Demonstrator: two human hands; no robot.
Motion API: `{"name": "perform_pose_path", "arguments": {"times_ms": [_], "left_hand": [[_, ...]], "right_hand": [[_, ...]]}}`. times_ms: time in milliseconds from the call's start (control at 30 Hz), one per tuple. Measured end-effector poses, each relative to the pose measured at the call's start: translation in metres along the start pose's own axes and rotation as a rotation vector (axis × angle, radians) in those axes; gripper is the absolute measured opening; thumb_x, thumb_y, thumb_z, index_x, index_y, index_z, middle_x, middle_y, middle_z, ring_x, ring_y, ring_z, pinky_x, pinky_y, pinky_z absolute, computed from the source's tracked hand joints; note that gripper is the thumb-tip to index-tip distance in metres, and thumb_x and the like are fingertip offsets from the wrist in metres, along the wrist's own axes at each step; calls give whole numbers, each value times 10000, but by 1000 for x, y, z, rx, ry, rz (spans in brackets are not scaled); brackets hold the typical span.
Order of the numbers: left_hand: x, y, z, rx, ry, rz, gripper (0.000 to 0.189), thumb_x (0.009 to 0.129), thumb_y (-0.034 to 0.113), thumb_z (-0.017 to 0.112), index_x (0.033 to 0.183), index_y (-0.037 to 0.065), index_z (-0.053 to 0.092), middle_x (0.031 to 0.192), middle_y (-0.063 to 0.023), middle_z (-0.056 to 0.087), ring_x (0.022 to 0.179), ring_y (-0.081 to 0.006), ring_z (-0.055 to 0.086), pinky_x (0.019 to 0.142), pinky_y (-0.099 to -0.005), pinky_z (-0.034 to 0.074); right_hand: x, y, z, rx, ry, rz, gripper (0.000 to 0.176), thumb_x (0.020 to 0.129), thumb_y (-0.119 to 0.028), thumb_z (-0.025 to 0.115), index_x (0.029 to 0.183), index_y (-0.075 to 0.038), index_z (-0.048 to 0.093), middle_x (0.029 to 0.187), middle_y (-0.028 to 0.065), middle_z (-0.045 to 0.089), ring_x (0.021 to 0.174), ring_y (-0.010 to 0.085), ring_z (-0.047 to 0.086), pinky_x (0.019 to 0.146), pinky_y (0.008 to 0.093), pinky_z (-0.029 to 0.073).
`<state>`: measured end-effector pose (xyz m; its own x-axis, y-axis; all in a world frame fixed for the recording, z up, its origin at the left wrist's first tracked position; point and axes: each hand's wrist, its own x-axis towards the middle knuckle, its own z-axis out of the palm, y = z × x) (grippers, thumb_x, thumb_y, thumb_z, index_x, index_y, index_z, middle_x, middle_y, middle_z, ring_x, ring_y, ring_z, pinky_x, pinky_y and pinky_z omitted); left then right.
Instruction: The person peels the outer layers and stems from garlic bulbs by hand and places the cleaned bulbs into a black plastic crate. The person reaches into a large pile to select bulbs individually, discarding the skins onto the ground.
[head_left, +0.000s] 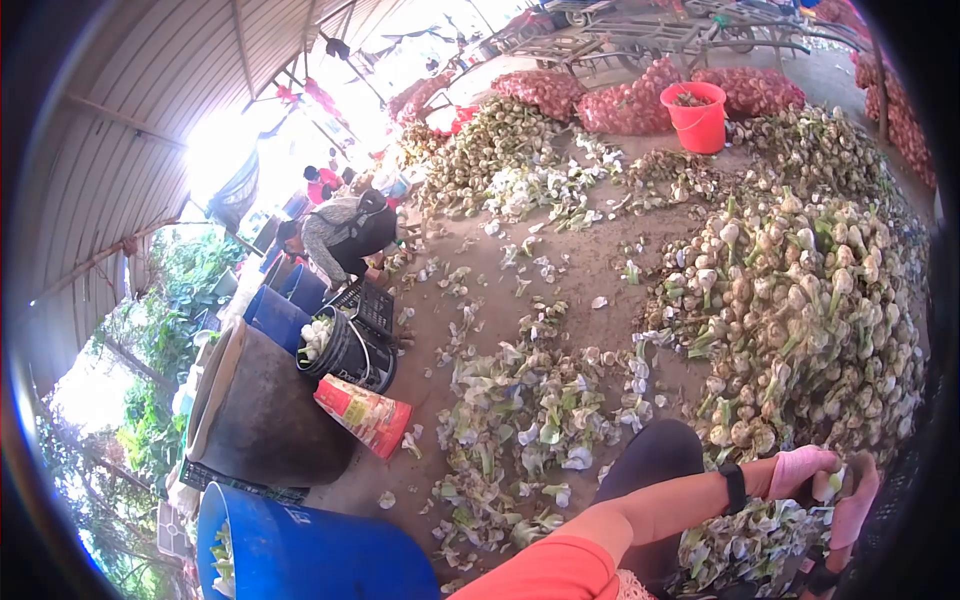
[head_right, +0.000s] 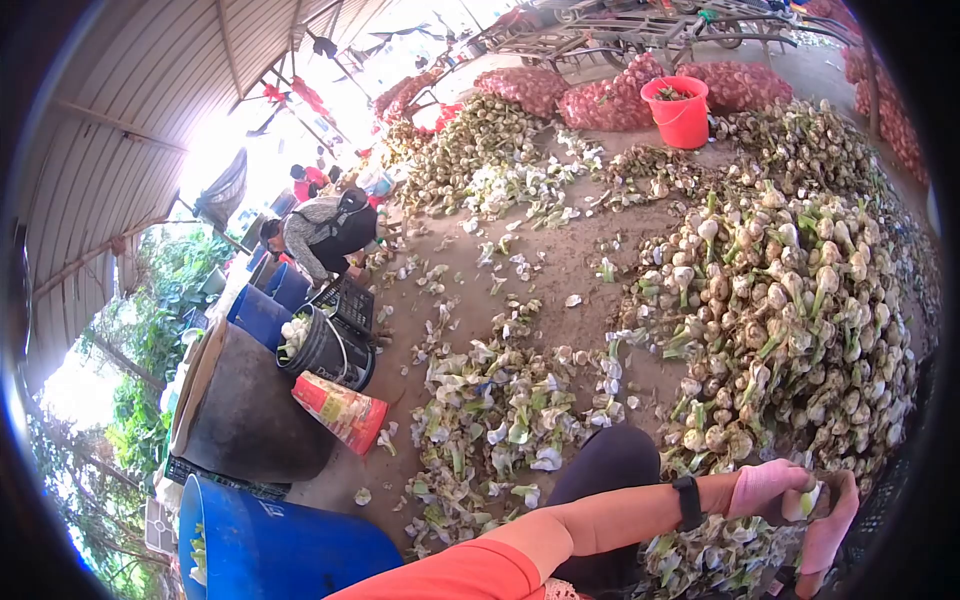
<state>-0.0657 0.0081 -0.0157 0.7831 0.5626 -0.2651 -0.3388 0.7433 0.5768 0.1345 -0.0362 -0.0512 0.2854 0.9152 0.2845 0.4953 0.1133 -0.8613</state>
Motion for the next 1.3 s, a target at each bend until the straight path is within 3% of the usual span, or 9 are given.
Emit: {"name": "perform_pose_path", "arguments": {"times_ms": [233,300,400,433,500,700,967,1067,1300], "left_hand": [[-1,-3,1,16,-87,-117,420,907,524,465,849,127,589,752,-8,598,577,-149,543,478,-284,415],[-5,1,4,7,-102,-113,419,912,529,466,831,135,584,737,-7,595,583,-138,546,479,-274,418],[-26,19,9,39,-137,37,307,921,419,543,876,118,580,746,-24,596,617,-133,566,500,-270,449],[-11,11,-3,66,-92,148,214,884,268,646,962,84,568,797,-33,598,674,-134,581,545,-295,487],[-33,29,7,294,56,300,285,806,83,697,1060,60,569,925,-35,621,796,-123,591,647,-286,506],[-20,29,-3,383,133,347,483,684,15,813,1077,4,533,1052,-63,617,938,-149,614,824,-277,521],[-5,16,7,1274,418,462,534,581,121,862,1026,7,589,996,-101,602,910,-200,621,810,-306,515],[-2,13,11,1286,371,383,544,555,174,867,1001,6,605,987,-117,596,902,-212,612,811,-312,507],[-4,13,13,777,170,199,662,582,-1,834,1150,1,494,1049,-54,578,976,-143,575,879,-277,488]], "right_hand": [[27,29,-14,-411,-675,178,459,839,-16,564,1268,-23,402,1156,84,512,1042,193,516,930,317,425],[3,67,-5,650,-719,449,505,761,30,601,1236,-36,440,1118,68,522,1031,190,519,921,320,431],[-28,52,21,-155,-799,159,540,737,19,572,1263,-45,469,1214,109,541,1116,244,526,947,341,427],[-55,91,50,676,-537,340,525,745,-24,574,1264,-51,500,1198,145,574,1140,320,530,951,379,428],[-32,32,28,-264,-873,-215,424,744,-82,588,1167,-59,592,1156,169,592,1127,358,525,949,405,425],[3,-55,8,114,-359,415,252,794,-66,625,1039,-14,649,894,79,669,850,183,635,727,313,508],[4,-89,-7,27,-296,-64,381,721,-34,721,1093,-33,638,1016,135,618,919,245,632,805,330,506],[4,-86,-9,-70,-287,-67,170,710,-4,692,872,-54,690,855,107,648,808,279,642,716,337,506],[9,-12,-14,-654,-217,98,325,763,-72,627,1088,-63,629,887,149,673,793,315,649,730,374,520]]}}
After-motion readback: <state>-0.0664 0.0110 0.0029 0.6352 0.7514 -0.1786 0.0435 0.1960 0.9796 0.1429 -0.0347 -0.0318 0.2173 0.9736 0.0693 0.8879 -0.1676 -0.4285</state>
